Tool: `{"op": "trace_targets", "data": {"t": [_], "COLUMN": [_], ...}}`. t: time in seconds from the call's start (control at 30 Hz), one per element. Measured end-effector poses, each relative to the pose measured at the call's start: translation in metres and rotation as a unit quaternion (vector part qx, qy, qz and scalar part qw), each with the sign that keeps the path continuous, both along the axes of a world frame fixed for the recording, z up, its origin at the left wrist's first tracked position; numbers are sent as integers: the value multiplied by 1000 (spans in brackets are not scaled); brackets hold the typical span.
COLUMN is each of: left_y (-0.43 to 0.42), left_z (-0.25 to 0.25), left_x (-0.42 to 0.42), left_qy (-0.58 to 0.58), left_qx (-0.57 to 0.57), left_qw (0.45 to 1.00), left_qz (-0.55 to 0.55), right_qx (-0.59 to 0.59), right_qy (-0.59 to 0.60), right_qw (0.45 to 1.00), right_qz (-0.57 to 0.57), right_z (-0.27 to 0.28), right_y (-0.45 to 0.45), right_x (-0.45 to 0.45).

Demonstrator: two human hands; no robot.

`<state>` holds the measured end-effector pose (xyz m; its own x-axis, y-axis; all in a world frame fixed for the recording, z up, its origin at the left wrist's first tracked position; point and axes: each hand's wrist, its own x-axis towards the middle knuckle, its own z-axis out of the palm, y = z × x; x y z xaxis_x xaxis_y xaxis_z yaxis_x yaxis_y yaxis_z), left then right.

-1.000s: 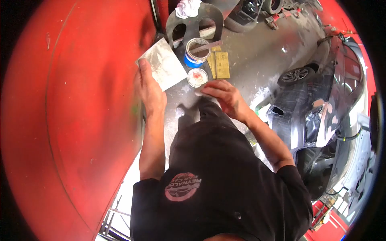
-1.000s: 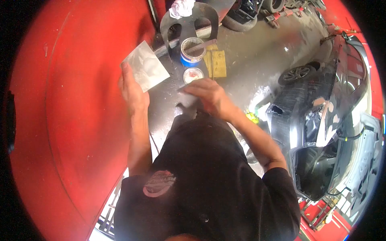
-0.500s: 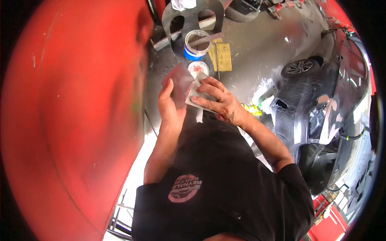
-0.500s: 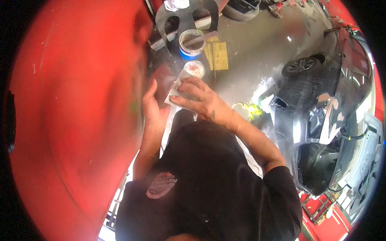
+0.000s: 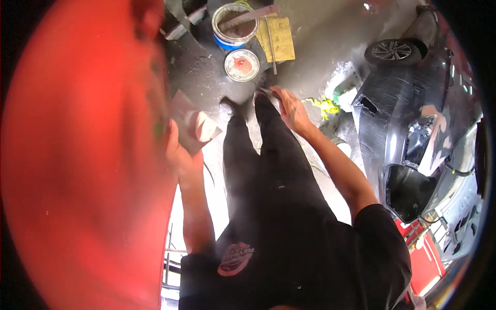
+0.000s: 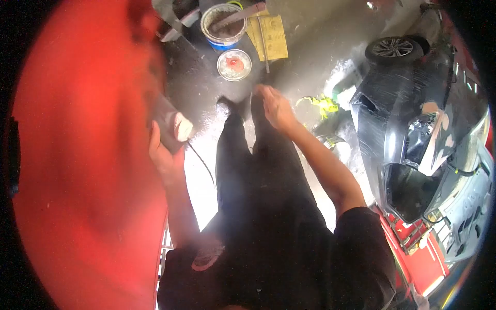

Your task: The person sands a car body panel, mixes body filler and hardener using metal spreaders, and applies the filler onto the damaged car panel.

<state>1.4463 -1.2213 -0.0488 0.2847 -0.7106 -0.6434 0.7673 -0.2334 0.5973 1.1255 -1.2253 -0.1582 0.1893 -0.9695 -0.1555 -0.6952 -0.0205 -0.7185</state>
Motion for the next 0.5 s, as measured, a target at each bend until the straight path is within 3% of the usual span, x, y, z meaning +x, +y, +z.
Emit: {"op": "trace_targets", "data": {"t": [0.13, 0.27, 0.37, 0.5], "left_y": [22, 30, 38, 43], "left_z": [-47, -73, -98, -124], "left_x": [-3, -36, -49, -52], "left_qy": [-16, -8, -6, 12], "left_qx": [102, 174, 178, 153], "left_qw": [995, 984, 982, 987], "left_qz": [-16, -39, -57, -50], "right_qx": [-88, -41, -89, -64], "right_qy": [145, 230, 266, 277], "right_qw": [980, 955, 935, 929], "right_qz": [106, 185, 218, 239], "right_z": [-91, -147, -201, -217], "right_y": [-37, -68, -79, -93], "right_x": [3, 13, 13, 16]}}
